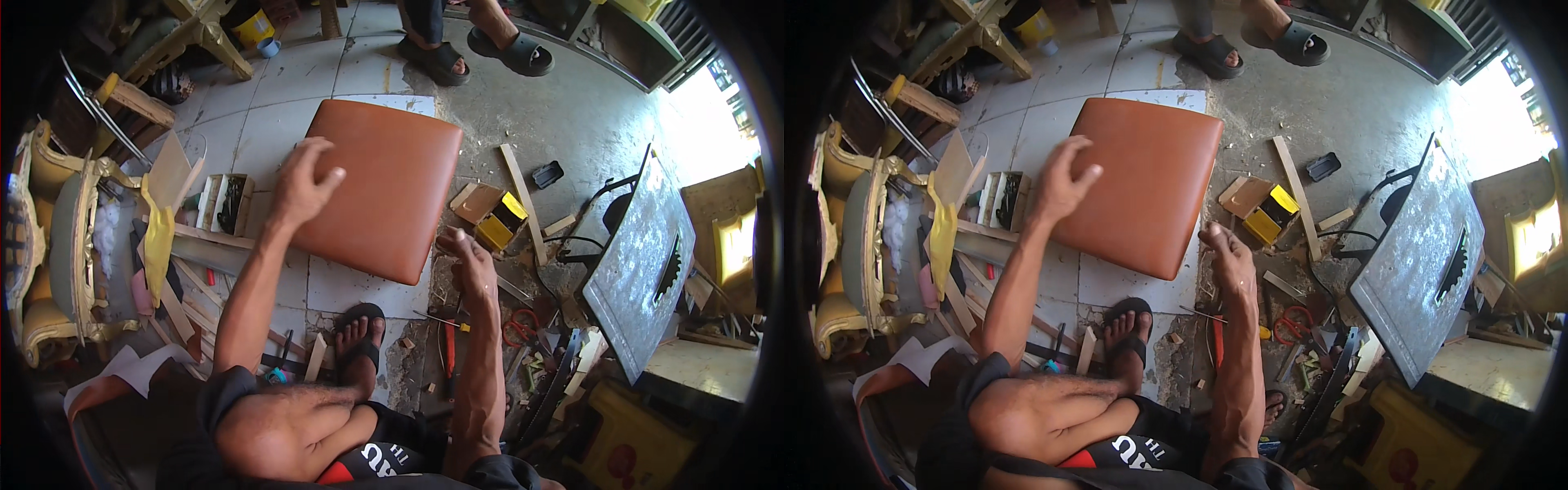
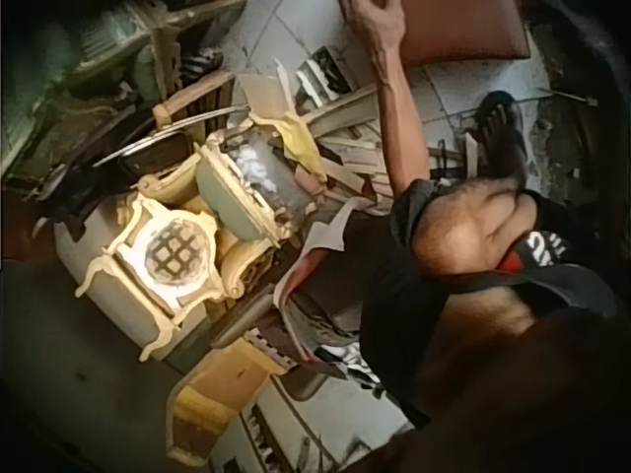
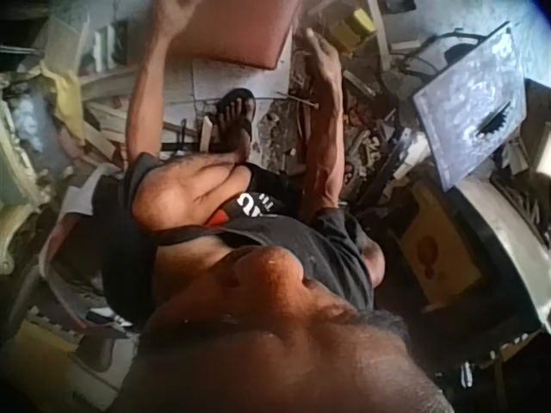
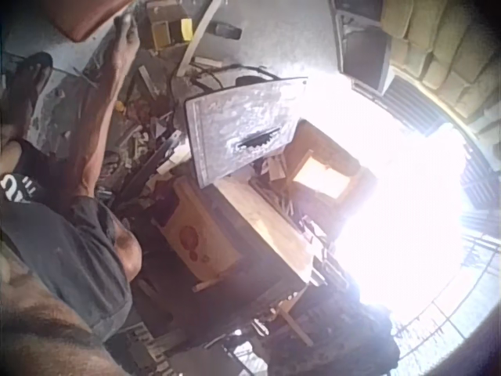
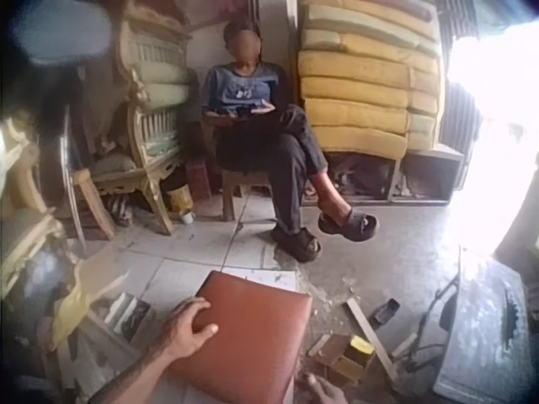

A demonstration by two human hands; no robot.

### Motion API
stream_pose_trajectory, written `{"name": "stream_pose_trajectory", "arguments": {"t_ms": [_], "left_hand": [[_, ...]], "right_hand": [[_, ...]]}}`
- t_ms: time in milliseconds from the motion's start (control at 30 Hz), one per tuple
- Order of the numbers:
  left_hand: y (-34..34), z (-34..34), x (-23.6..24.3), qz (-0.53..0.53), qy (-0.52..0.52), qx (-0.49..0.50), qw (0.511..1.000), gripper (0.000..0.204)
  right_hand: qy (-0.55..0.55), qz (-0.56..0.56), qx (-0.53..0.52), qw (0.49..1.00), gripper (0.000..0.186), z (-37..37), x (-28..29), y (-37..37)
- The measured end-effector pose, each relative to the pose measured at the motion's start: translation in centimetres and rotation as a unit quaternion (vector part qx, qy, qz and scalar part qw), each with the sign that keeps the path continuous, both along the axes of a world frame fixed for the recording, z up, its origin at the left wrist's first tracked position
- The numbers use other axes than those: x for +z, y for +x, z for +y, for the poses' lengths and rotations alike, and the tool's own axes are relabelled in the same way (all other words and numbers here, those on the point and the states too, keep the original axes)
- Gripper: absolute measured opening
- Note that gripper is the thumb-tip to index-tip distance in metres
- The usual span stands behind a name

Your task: The person attaches brown leather upholstery to a wooden frame by hand and with a knife, then puts the finished cushion on top of a storage box filled with metal brackets.

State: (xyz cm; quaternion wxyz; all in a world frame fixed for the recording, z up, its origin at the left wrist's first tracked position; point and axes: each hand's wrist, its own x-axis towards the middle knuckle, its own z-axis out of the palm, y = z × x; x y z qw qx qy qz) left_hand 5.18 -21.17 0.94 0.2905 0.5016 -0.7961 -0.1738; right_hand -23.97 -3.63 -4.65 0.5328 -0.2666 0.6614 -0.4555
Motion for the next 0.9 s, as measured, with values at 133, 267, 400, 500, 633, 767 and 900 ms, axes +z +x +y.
{"name": "stream_pose_trajectory", "arguments": {"t_ms": [133,267,400,500,633,767,900], "left_hand": [[5.6,1.1,-2.6,0.143,0.321,0.133,0.927,0.105],[7.3,2.9,-3.3,0.258,0.473,0.118,0.834,0.110],[6.9,5.2,-3.4,0.326,0.450,0.157,0.816,0.106],[6.0,7.0,-3.8,0.406,0.433,0.166,0.788,0.101],[4.5,8.2,-4.5,0.322,0.279,0.215,0.879,0.087],[3.6,9.0,-3.9,-0.124,-0.069,0.222,0.965,0.071],[-3.7,13.7,-4.6,-0.222,-0.091,0.041,0.970,0.076]], "right_hand": [[-0.038,0.134,0.141,0.980,0.067,0.1,1.6,2.1],[-0.022,0.168,0.149,0.974,0.073,-2.2,2.8,3.3],[-0.048,0.219,0.148,0.963,0.073,-5.4,1.5,2.9],[-0.058,0.225,0.161,0.959,0.071,-7.9,2.0,2.5],[-0.069,0.350,0.155,0.921,0.062,-9.6,3.0,2.0],[-0.015,0.316,0.052,0.947,0.057,-6.6,1.3,1.7],[-0.015,0.173,-0.085,0.981,0.054,-1.3,-2.7,1.3]]}}
